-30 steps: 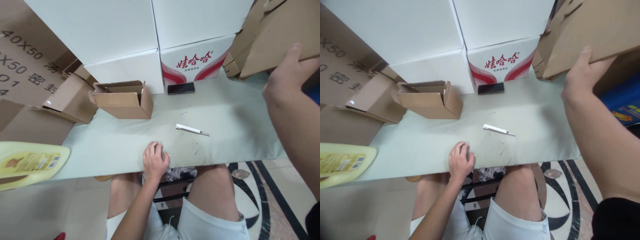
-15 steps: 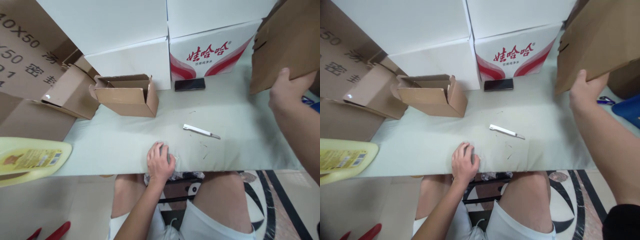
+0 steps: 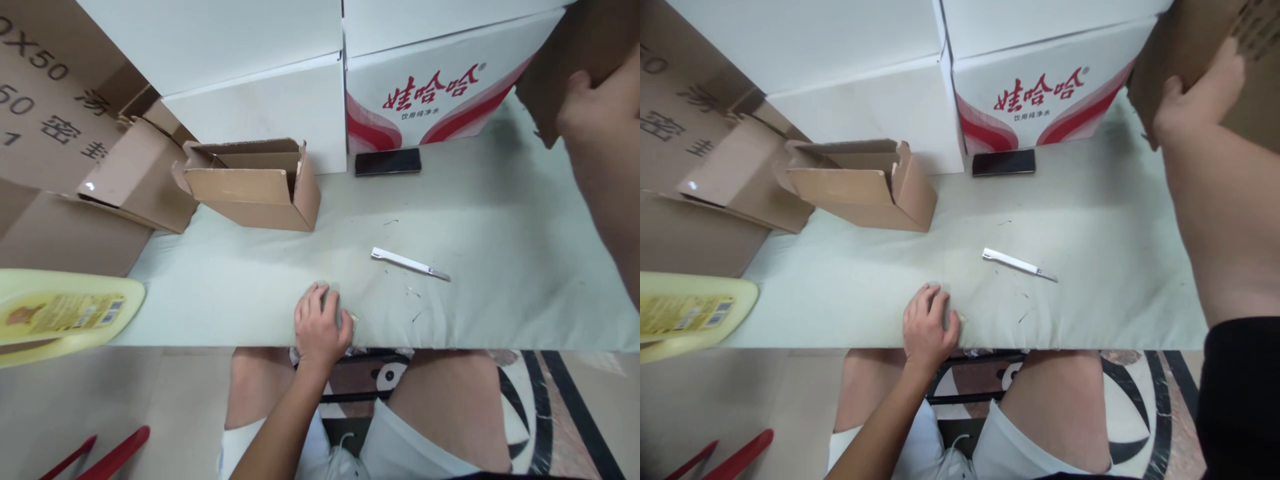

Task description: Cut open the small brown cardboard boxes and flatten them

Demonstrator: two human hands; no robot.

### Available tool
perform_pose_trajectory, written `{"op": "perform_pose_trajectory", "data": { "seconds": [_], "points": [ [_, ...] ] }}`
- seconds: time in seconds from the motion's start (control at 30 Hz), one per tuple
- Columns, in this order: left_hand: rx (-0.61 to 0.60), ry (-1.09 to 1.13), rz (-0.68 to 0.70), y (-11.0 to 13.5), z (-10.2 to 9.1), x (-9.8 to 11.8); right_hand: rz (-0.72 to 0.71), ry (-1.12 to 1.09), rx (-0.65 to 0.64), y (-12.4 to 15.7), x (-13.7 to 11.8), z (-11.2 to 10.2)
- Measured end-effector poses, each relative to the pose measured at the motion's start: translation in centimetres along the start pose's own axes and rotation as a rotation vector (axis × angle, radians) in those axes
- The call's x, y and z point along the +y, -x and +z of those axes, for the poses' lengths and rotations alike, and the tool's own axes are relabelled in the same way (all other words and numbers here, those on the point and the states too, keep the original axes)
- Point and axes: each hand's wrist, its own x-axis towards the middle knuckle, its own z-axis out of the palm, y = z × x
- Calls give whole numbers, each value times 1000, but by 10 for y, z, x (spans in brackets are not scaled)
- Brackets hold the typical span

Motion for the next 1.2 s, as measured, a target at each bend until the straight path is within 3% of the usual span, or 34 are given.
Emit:
{"op": "perform_pose_trajectory", "data": {
  "seconds": [0.1, 0.27, 0.37, 0.43, 0.5, 0.57, 0.63, 0.7, 0.77, 0.87, 1.0, 1.1, 1.2],
  "points": [
    [-9, 22, -15, 1, 1, 0, 18, 237, -92, 10, -5, -3],
    [7, 32, -5, 1, 4, 0, 48, 196, -155, 31, 12, -9],
    [25, 39, -6, 1, 4, 1, 151, 155, -104, 45, 22, -12],
    [30, 44, -7, 0, 3, 2, 121, 49, -27, 69, 19, -12],
    [25, 46, -13, 1, 3, 3, -24, -160, 8, 115, 8, -10],
    [14, 43, -22, 1, 2, 4, -263, -398, -109, 180, -9, -4],
    [4, 42, -23, 0, 2, 4, -380, -536, -305, 251, -26, 7],
    [0, 42, -16, 0, 2, 4, -530, -447, -498, 311, -40, 20],
    [-2, 39, -14, 0, 2, 4, -689, -243, -680, 348, -46, 32],
    [-11, 54, -33, 0, 1, 5, -764, -81, -777, 365, -48, 42],
    [-25, 155, -66, 0, -1, 5, -778, 58, -783, 362, -51, 40],
    [-20, 323, -84, 2, -2, -1, -792, 139, -780, 363, -57, 36],
    [33, 580, -70, -6, -8, -21, -802, 188, -781, 366, -61, 34]
  ]
}}
